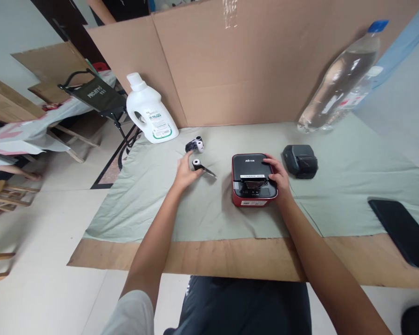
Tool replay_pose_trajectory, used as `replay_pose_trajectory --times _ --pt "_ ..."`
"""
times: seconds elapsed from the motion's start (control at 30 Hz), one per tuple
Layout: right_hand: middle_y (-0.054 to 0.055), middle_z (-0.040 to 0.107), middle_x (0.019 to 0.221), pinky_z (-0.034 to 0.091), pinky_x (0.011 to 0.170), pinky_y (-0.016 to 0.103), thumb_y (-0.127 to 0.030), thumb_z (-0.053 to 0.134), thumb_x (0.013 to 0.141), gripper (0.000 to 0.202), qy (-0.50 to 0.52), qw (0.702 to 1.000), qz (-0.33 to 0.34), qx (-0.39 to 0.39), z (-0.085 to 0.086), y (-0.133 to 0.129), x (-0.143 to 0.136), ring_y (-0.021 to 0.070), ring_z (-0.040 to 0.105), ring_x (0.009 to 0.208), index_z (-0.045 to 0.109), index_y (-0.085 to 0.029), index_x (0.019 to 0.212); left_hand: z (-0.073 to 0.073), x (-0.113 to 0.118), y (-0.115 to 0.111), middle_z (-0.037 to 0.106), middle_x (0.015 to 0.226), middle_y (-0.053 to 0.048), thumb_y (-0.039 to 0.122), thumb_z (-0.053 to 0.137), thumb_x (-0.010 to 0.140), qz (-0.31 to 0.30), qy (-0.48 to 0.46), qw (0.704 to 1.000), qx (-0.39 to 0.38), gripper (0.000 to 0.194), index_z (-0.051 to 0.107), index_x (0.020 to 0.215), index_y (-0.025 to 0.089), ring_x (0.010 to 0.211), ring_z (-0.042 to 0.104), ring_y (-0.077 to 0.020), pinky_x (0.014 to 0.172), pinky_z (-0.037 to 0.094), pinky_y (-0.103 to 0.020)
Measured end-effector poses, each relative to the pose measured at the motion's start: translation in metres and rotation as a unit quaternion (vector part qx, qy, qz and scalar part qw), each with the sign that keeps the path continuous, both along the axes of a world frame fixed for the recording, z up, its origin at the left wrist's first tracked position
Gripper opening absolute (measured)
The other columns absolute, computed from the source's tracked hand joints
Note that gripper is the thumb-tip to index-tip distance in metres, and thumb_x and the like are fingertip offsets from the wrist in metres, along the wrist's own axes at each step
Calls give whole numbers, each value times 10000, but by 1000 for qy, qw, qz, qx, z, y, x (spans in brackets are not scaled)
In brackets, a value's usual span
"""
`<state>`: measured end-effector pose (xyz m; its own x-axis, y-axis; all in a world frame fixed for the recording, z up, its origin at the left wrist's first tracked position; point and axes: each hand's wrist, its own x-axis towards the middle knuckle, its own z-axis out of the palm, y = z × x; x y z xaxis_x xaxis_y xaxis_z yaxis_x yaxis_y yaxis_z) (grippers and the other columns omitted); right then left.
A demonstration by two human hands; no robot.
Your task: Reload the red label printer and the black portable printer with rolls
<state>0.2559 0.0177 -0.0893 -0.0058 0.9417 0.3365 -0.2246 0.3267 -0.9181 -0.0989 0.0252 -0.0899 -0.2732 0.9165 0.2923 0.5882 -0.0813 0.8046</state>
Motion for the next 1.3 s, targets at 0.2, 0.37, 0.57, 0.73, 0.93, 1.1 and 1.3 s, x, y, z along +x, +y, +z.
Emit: replay_pose_trajectory --times 0.2,0.37,0.57,0.73,0.93,1.1,1.3 --pt "24 621 1465 318 1268 537 -256 637 685 421 -8 1000 -1 1 0 0 0 345 445 1476 768 -292 1084 48 -17 62 519 1543 -165 264 818 739 11 115 993 39 628 636 1339 228 1513 386 -387 1277 224 -565" --pt "30 610 1473 302 1272 540 -277 660 691 411 6 1000 10 -1 -3 1 1 351 450 1471 774 -295 1086 61 -21 133 531 1519 -173 338 924 574 -139 234 954 -125 586 736 1115 216 1390 516 -394 1169 397 -466" --pt "38 602 1473 286 1278 543 -260 668 677 439 11 1000 17 -2 -5 2 2 355 442 1477 778 -293 1100 46 -26 145 625 900 -60 227 871 568 -174 242 942 -154 268 772 817 218 854 637 -230 976 493 -329" --pt "40 606 1471 314 1262 554 -294 675 694 399 3 1000 13 -3 -5 3 1 363 433 1485 766 -293 1082 59 -56 102 529 659 -8 278 898 558 -138 204 965 -95 221 745 715 247 687 564 -200 837 525 -307" --pt "34 617 1446 333 1251 552 -276 651 670 411 7 1000 9 1 -2 3 0 361 455 1464 767 -295 1063 76 -85 12 587 590 -4 378 880 600 -113 155 962 -195 207 759 714 253 458 486 -146 517 427 -271" --pt "33 629 1427 320 1258 552 -259 637 632 422 12 1000 4 1 -1 5 -2 363 460 1458 762 -288 1035 63 -52 -29 636 679 -35 349 863 649 -103 163 958 -210 186 789 795 261 582 590 -204 599 475 -291" --pt "31 642 1410 320 1258 554 -240 620 607 448 18 1000 4 2 -1 6 -3 352 473 1441 764 -286 1028 53 -19 -40 627 954 -79 353 874 645 -45 239 939 -242 488 766 1117 296 878 677 -301 842 520 -359"
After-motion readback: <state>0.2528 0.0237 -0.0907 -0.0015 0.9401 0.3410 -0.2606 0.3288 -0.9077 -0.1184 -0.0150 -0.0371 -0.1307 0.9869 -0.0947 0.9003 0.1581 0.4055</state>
